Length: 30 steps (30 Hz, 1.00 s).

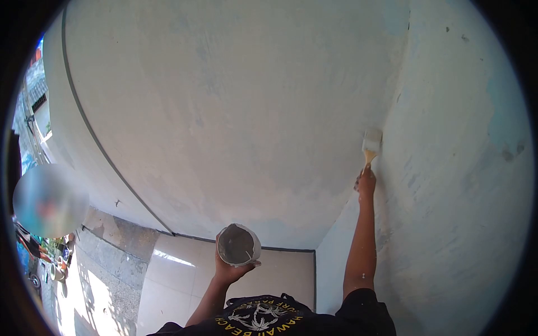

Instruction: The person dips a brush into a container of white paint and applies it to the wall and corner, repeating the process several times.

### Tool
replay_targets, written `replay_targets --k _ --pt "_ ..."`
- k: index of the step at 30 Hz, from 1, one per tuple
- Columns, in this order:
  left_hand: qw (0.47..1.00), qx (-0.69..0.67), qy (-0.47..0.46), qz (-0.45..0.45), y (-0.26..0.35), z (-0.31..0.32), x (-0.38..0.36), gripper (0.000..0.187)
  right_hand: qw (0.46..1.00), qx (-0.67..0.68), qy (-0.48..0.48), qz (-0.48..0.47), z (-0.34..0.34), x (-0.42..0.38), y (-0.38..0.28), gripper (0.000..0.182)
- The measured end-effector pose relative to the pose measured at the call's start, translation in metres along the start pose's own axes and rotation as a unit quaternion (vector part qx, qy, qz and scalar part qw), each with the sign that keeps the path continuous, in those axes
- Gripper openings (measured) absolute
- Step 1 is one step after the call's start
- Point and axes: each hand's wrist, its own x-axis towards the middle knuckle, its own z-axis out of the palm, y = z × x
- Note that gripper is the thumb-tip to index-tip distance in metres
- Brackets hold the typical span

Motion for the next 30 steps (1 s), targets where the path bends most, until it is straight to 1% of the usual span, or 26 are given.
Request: replay_targets --k 1,3,7,8,9,10,11,13,15,20,22,23,25,27,28,30 --pt "1.000 0.000 0.002 0.000 -0.001 0.001 0.000 0.097 1.000 -0.003 -0.005 0.017 -0.004 0.003 0.034 0.044" --pt "1.000 0.009 0.009 0.006 -0.003 0.002 -0.001 0.097 0.996 0.013 0.002 0.084 -0.012 -0.005 0.088 0.045" --pt "1.000 0.015 0.010 0.009 0.001 0.000 -0.001 0.097 0.975 0.041 -0.001 0.219 -0.027 -0.040 0.154 0.044" --pt "1.000 0.028 0.007 0.009 0.004 0.000 0.000 0.096 0.975 0.041 -0.001 0.220 -0.033 -0.044 0.170 0.044" --pt "0.999 0.040 0.004 0.010 0.005 0.000 0.000 0.096 0.966 0.032 0.003 0.257 -0.041 -0.046 0.186 0.043" --pt "0.999 0.040 0.003 0.009 0.004 -0.001 0.000 0.096 0.955 0.023 0.007 0.294 -0.046 -0.049 0.193 0.042" --pt "0.999 0.042 0.003 0.012 0.002 -0.001 0.000 0.097 0.955 0.023 0.008 0.296 -0.050 -0.050 0.198 0.042" --pt "0.999 0.042 0.003 0.013 0.000 -0.001 -0.001 0.097 0.943 -0.007 0.003 0.333 -0.057 -0.054 0.201 0.039" --pt "1.000 0.010 0.005 -0.004 0.000 0.000 -0.001 0.096 0.944 -0.002 0.003 0.329 -0.062 -0.057 0.201 0.038" --pt "1.000 0.021 -0.001 -0.005 -0.001 -0.001 -0.002 0.096 0.944 0.037 0.010 0.326 -0.061 -0.057 0.181 0.036" --pt "1.000 0.014 -0.001 -0.008 -0.001 -0.001 -0.001 0.096 0.962 0.036 -0.010 0.269 -0.053 -0.050 0.150 0.036" --pt "1.000 0.020 -0.001 -0.003 -0.003 -0.002 -0.002 0.096 0.974 0.042 -0.011 0.224 -0.045 -0.052 0.121 0.036" --pt "1.000 0.027 -0.002 0.002 -0.004 -0.002 -0.001 0.096 0.991 0.046 -0.004 0.126 -0.030 -0.051 0.063 0.034" --pt "1.000 0.015 0.005 -0.003 -0.005 -0.002 -0.002 0.096 0.998 0.054 -0.030 0.011 -0.015 -0.065 0.000 0.034" --pt "1.000 0.015 0.001 -0.002 -0.005 -0.002 -0.002 0.096 0.996 0.063 -0.041 -0.044 -0.010 -0.065 -0.019 0.034" --pt "1.000 0.016 0.000 -0.010 -0.003 -0.001 -0.002 0.097 0.995 0.066 -0.035 -0.062 -0.003 -0.054 -0.029 0.035"
